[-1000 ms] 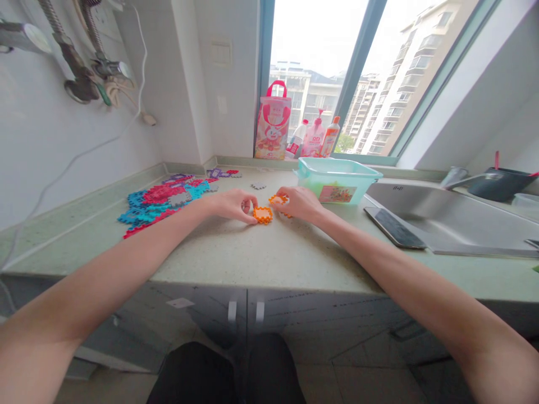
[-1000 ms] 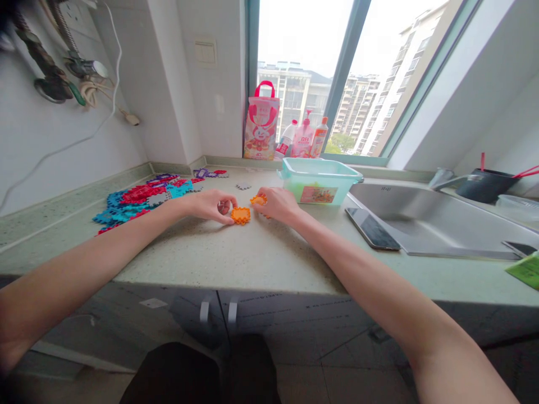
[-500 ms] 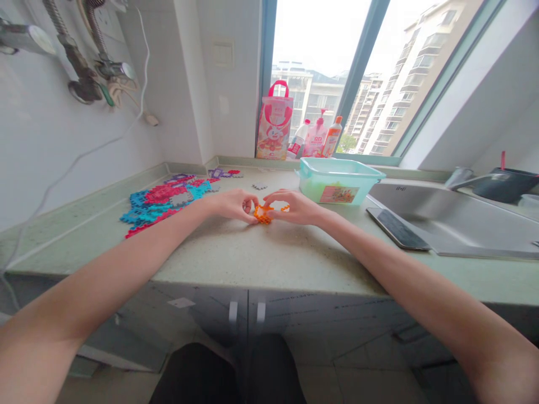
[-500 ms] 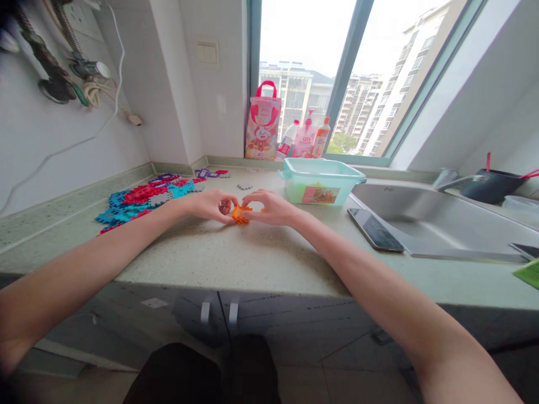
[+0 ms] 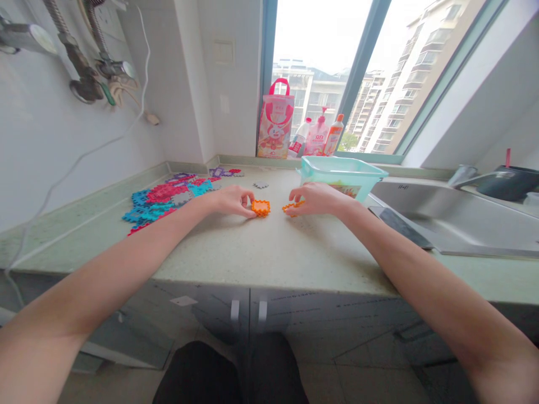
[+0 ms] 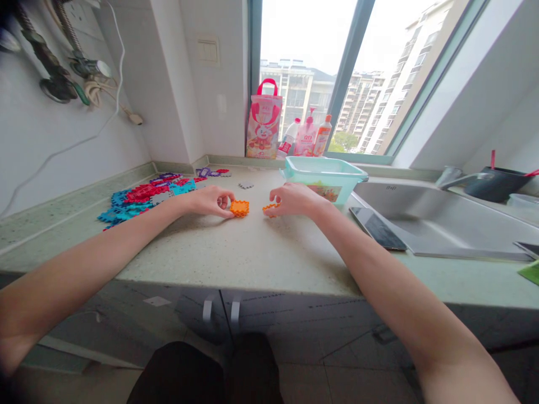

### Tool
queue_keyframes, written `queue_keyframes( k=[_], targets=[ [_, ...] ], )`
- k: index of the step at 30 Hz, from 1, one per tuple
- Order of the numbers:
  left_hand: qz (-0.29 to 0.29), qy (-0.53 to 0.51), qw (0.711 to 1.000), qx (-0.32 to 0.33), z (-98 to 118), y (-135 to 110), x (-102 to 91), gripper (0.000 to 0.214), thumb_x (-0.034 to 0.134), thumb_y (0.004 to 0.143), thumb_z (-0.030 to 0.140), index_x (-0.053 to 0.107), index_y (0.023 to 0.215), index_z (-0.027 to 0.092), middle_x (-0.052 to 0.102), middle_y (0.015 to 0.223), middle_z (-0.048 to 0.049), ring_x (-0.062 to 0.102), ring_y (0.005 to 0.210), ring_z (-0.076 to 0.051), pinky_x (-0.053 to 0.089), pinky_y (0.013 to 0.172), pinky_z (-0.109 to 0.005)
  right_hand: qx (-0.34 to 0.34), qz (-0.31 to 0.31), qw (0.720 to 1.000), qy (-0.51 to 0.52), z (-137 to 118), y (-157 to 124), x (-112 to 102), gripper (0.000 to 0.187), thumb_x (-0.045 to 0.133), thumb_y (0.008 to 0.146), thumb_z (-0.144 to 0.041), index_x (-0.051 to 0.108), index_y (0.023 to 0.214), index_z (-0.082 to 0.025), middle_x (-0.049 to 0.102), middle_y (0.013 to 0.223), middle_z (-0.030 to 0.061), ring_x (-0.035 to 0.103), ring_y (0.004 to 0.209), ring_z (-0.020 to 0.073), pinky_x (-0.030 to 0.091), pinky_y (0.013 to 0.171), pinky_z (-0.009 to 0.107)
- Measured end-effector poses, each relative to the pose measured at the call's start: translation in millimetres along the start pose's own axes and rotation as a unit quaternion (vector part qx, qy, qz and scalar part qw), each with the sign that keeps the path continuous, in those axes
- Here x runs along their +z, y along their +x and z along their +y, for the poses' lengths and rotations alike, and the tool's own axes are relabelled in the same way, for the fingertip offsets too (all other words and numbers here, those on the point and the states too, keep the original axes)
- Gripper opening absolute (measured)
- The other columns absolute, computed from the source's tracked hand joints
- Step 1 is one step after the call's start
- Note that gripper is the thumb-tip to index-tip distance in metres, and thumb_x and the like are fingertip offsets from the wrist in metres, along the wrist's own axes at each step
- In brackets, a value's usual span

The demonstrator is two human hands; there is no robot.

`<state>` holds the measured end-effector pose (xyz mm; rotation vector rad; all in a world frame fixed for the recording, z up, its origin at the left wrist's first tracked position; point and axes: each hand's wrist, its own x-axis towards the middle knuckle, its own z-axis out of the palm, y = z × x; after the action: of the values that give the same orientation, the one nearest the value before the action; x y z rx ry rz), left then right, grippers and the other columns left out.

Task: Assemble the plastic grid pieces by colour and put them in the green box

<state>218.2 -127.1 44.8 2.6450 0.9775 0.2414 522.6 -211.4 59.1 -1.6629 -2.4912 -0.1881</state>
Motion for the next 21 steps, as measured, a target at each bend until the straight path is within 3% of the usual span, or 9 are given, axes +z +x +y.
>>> queue_keyframes(
  k=[6, 14, 21],
  targets=[
    [0.010, 0.004, 1.000, 0.004, -2.1, 0.3, 0.1, 0.049, 0.081, 0.072, 0.056, 0.075, 0.105, 0.020, 0.074, 0.082, -0.0017, 0.064, 0.070, -0.017, 0.038, 0.067, -0.029, -0.072, 0.032, 0.993, 0.092, -9.0, 5.8, 18.2, 0.031, 0.079, 0.086, -0.037, 0.080, 0.115, -0.027, 0.083, 0.109, 0.0052, 0.076, 0.095, 0.0240, 0.055, 0.085, 0.035],
    [-0.003, -0.049, 0.998, 0.039, 4.7, 0.1, 8.2, 0.047, 0.082, 0.073, 0.056, 0.074, 0.104, 0.021, 0.068, 0.075, 0.0017, 0.060, 0.067, -0.016, 0.038, 0.065, -0.029, -0.134, 0.189, 0.955, 0.186, -32.7, 8.0, 21.5, 0.031, 0.069, 0.090, -0.029, 0.075, 0.120, -0.021, 0.080, 0.115, 0.0076, 0.076, 0.099, 0.0214, 0.055, 0.093, 0.035],
    [-0.004, -0.066, 0.995, 0.080, 16.7, -2.0, 10.8, 0.040, 0.082, 0.074, 0.049, 0.076, 0.102, 0.022, 0.067, 0.074, 0.0021, 0.058, 0.065, -0.014, 0.038, 0.064, -0.028, -0.167, 0.138, 0.957, 0.193, -48.5, 7.7, 22.3, 0.031, 0.069, 0.095, -0.035, 0.075, 0.124, -0.024, 0.080, 0.118, 0.0069, 0.075, 0.106, 0.0225, 0.055, 0.097, 0.036]
  ],
)
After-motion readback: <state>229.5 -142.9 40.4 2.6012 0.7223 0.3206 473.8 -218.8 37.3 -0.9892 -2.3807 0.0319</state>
